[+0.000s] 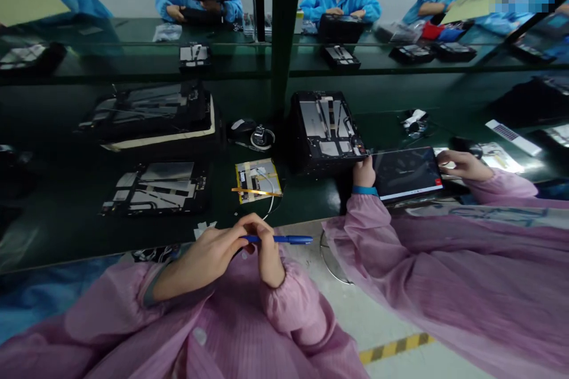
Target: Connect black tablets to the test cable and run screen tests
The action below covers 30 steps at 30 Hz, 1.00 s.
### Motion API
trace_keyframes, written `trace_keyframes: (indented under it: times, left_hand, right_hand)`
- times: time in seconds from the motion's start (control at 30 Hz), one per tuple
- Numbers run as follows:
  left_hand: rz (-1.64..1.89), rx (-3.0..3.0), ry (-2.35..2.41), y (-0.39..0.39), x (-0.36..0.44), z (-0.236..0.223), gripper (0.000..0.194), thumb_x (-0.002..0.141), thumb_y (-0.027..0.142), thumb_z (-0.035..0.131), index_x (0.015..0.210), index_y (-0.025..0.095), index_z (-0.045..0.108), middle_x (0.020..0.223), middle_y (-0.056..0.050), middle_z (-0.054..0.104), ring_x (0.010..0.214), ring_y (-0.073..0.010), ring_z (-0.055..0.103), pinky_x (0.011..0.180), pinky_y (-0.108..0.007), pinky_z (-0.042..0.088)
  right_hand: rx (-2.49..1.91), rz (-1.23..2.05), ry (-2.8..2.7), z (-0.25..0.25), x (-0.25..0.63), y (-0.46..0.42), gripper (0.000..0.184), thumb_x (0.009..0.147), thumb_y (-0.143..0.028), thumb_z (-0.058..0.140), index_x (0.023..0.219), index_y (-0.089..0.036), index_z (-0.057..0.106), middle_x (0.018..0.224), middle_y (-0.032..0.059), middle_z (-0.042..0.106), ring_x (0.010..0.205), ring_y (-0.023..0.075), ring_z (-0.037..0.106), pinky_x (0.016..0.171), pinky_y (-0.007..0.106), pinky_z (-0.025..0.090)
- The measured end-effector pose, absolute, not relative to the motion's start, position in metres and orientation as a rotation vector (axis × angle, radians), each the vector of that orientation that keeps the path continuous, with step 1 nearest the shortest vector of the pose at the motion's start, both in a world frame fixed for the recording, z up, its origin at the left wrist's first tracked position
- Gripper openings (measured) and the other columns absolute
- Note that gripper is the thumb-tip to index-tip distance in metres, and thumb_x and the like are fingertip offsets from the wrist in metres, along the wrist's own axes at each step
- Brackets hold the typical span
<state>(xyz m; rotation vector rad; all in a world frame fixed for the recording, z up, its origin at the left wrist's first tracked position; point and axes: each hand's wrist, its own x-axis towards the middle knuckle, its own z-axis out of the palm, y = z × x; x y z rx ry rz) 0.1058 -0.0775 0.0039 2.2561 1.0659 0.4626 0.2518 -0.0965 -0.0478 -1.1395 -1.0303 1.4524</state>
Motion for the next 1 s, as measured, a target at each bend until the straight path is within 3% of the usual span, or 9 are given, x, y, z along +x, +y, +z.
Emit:
trace_keyframes:
  times: [0.13,0.23,0.33,0.5,0.67,0.73,0.83,0.93,1.0]
  left_hand:
    - [0.458,2.057,0.959,-0.056,0.124,-0.018,0.025,0.098,0.021,0.042,0.085,0.018,0.063,0.082,-0.001,0.072,0.073,-0.0135,0.068,0.064,-0.022,0.043]
    - [0.468,2.06,0.959,-0.032,0.157,-0.036,0.03,0.098,0.026,0.044,0.076,0.018,0.064,0.079,-0.001,0.071,0.074,-0.0133,0.067,0.067,-0.023,0.043]
    - [0.355,2.246,1.052,-0.008,0.196,-0.051,0.033,0.099,0.032,0.042,0.081,0.018,0.066,0.08,-0.003,0.072,0.076,-0.0146,0.067,0.067,-0.024,0.044]
    - [0.265,2.42,1.174,0.019,0.243,-0.069,0.03,0.098,0.028,0.041,0.093,0.011,0.066,0.092,-0.014,0.07,0.088,-0.0244,0.066,0.068,-0.031,0.048]
    - [0.306,2.474,1.234,0.022,0.262,-0.065,0.024,0.095,0.022,0.046,0.104,0.006,0.061,0.102,-0.019,0.064,0.099,-0.0299,0.063,0.073,-0.036,0.051]
    - [0.321,2.455,1.306,0.018,0.252,-0.053,0.03,0.095,0.026,0.048,0.115,0.006,0.056,0.104,-0.018,0.062,0.092,-0.0273,0.065,0.067,-0.034,0.052]
    - [0.465,2.476,1.205,-0.003,0.204,-0.033,0.035,0.096,0.035,0.047,0.124,0.016,0.051,0.105,-0.01,0.062,0.083,-0.0204,0.066,0.065,-0.03,0.053]
    - [0.774,2.347,1.14,-0.033,0.119,-0.021,0.033,0.098,0.033,0.042,0.127,0.019,0.05,0.112,-0.008,0.062,0.101,-0.0174,0.062,0.086,-0.028,0.052]
    - [0.9,2.201,1.436,-0.046,0.053,-0.026,0.031,0.098,0.028,0.04,0.125,0.02,0.052,0.114,-0.008,0.063,0.107,-0.0169,0.06,0.095,-0.029,0.049]
  right_hand:
    - [-1.127,1.55,-0.853,-0.061,0.266,-0.085,0.037,0.088,-0.051,0.041,0.085,-0.02,0.062,0.067,-0.0019,0.051,0.056,0.0094,0.045,0.046,0.02,0.031]
    - [-1.23,1.563,-0.633,-0.068,0.292,-0.058,0.038,0.077,-0.056,0.058,0.073,-0.018,0.057,0.055,-0.0063,0.044,0.044,0.0056,0.038,0.04,0.018,0.027]
    - [-1.377,1.441,-0.436,-0.072,0.326,-0.032,0.044,0.065,-0.058,0.07,0.069,-0.018,0.052,0.046,-0.0104,0.037,0.037,0.0042,0.035,0.037,0.017,0.025]
    - [-1.587,1.176,-0.435,-0.075,0.371,-0.026,0.051,0.059,-0.057,0.07,0.087,-0.019,0.052,0.059,-0.0038,0.059,0.043,0.0111,0.055,0.039,0.019,0.035]
    - [-1.734,0.99,-0.629,-0.083,0.383,-0.043,0.054,0.059,-0.052,0.069,0.099,-0.019,0.052,0.07,-0.0019,0.064,0.048,0.0127,0.058,0.04,0.021,0.037]
    - [-1.807,0.925,-0.766,-0.088,0.388,-0.041,0.054,0.062,-0.053,0.066,0.103,-0.019,0.054,0.078,0.0015,0.066,0.053,0.0145,0.06,0.043,0.023,0.041]
    - [-1.934,0.833,-0.979,-0.093,0.393,-0.024,0.055,0.067,-0.056,0.062,0.107,-0.018,0.057,0.082,0.005,0.068,0.059,0.0167,0.061,0.05,0.027,0.045]
    - [-2.065,0.626,-1.168,-0.091,0.384,-0.011,0.054,0.072,-0.058,0.057,0.106,-0.016,0.06,0.083,0.0089,0.068,0.061,0.0209,0.062,0.055,0.032,0.046]
    - [-2.106,0.365,-1.281,-0.086,0.365,-0.012,0.05,0.076,-0.057,0.053,0.102,-0.015,0.062,0.082,0.0111,0.068,0.067,0.025,0.063,0.062,0.037,0.047]
